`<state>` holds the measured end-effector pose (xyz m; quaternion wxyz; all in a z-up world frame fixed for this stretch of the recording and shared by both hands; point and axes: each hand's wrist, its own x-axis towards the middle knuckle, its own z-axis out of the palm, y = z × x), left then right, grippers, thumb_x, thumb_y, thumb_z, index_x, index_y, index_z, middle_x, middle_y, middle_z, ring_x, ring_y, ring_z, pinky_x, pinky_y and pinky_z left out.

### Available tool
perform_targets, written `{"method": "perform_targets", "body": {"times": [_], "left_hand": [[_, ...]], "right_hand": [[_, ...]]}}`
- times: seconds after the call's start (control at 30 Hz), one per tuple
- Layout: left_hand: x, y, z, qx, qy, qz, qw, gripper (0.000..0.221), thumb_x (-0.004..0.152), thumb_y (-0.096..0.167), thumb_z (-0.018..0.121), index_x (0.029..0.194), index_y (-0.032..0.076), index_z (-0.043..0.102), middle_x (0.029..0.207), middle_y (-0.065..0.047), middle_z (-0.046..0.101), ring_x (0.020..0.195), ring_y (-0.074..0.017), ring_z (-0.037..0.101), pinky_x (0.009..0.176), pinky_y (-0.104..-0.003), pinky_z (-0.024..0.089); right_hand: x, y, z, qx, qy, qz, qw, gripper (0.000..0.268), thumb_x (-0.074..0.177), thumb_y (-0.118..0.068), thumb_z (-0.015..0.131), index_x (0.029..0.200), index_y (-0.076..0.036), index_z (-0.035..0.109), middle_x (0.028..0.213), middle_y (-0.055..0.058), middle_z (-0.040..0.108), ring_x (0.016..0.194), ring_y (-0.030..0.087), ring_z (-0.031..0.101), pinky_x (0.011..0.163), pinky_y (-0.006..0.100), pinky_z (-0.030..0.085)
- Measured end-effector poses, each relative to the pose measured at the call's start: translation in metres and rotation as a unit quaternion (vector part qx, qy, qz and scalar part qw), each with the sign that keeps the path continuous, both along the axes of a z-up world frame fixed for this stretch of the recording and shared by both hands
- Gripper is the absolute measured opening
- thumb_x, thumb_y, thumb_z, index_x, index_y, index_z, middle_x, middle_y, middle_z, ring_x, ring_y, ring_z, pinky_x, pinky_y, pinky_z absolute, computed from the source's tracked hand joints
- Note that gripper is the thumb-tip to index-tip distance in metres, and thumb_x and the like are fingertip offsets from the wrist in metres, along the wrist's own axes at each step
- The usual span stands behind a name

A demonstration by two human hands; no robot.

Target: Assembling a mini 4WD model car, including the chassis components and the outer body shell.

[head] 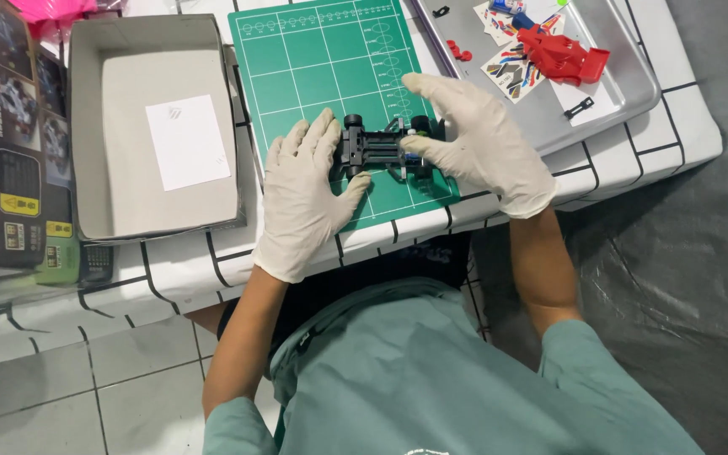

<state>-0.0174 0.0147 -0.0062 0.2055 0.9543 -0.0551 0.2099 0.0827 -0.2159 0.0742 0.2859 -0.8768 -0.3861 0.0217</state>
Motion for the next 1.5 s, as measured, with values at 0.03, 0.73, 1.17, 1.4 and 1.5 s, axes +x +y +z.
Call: {"method": "perform_targets", "body": {"times": [0.03, 0.73, 1.17, 1.4, 1.5], "left_hand": [[-0.001, -0.001, 0.004, 0.001, -0.002, -0.001, 1.0, 0.074, 0.091, 0.054, 0.072, 0.146, 0.008, 0.055, 0.155, -0.009, 0.054, 0.137, -0.0393, 0.052, 0.113, -0.054, 0.036], [-0.012, 0.005, 0.008, -0.083, -0.015, 0.011, 0.996, 0.083, 0.088, 0.049, 0.078, 0.149, 0.004, 0.045, 0.146, -0.016, 0.059, 0.134, -0.0416, 0.054, 0.11, -0.055, 0.039], [-0.009, 0.01, 0.005, -0.138, -0.019, -0.01, 0.99, 0.095, 0.073, 0.038, 0.096, 0.148, 0.007, 0.047, 0.142, -0.015, 0.062, 0.133, -0.0335, 0.057, 0.112, -0.051, 0.041], [-0.026, 0.012, 0.021, -0.057, 0.038, -0.053, 0.996, 0.082, 0.099, 0.041, 0.068, 0.159, 0.001, 0.028, 0.16, -0.024, 0.041, 0.148, -0.0416, 0.039, 0.125, -0.051, 0.027], [-0.027, 0.019, 0.015, -0.097, 0.025, -0.07, 0.993, 0.082, 0.096, 0.033, 0.075, 0.158, 0.003, 0.03, 0.156, -0.023, 0.045, 0.143, -0.0394, 0.044, 0.12, -0.05, 0.034]], "right_hand": [[0.003, -0.005, 0.003, 0.001, -0.002, -0.001, 1.0, 0.062, 0.096, -0.026, 0.076, 0.15, -0.01, 0.05, 0.151, 0.014, 0.056, 0.133, 0.03, 0.055, 0.108, 0.041, 0.045], [0.118, -0.181, -0.033, -0.104, -0.076, -0.28, 0.951, 0.069, 0.075, -0.019, 0.082, 0.137, 0.006, 0.068, 0.125, 0.023, 0.068, 0.116, 0.036, 0.06, 0.09, 0.046, 0.049], [0.111, -0.188, -0.027, -0.113, -0.04, -0.215, 0.969, 0.061, 0.077, -0.012, 0.079, 0.135, 0.004, 0.07, 0.113, 0.022, 0.056, 0.104, 0.036, 0.06, 0.083, 0.044, 0.05], [0.091, -0.169, -0.007, 0.058, -0.019, -0.233, 0.971, 0.054, 0.089, -0.006, 0.07, 0.141, 0.005, 0.059, 0.137, 0.021, 0.064, 0.129, 0.028, 0.058, 0.102, 0.039, 0.046], [0.109, -0.19, -0.036, 0.18, -0.046, -0.158, 0.97, 0.044, 0.098, 0.013, 0.073, 0.139, 0.006, 0.058, 0.129, 0.023, 0.062, 0.12, 0.03, 0.061, 0.095, 0.037, 0.054]]}}
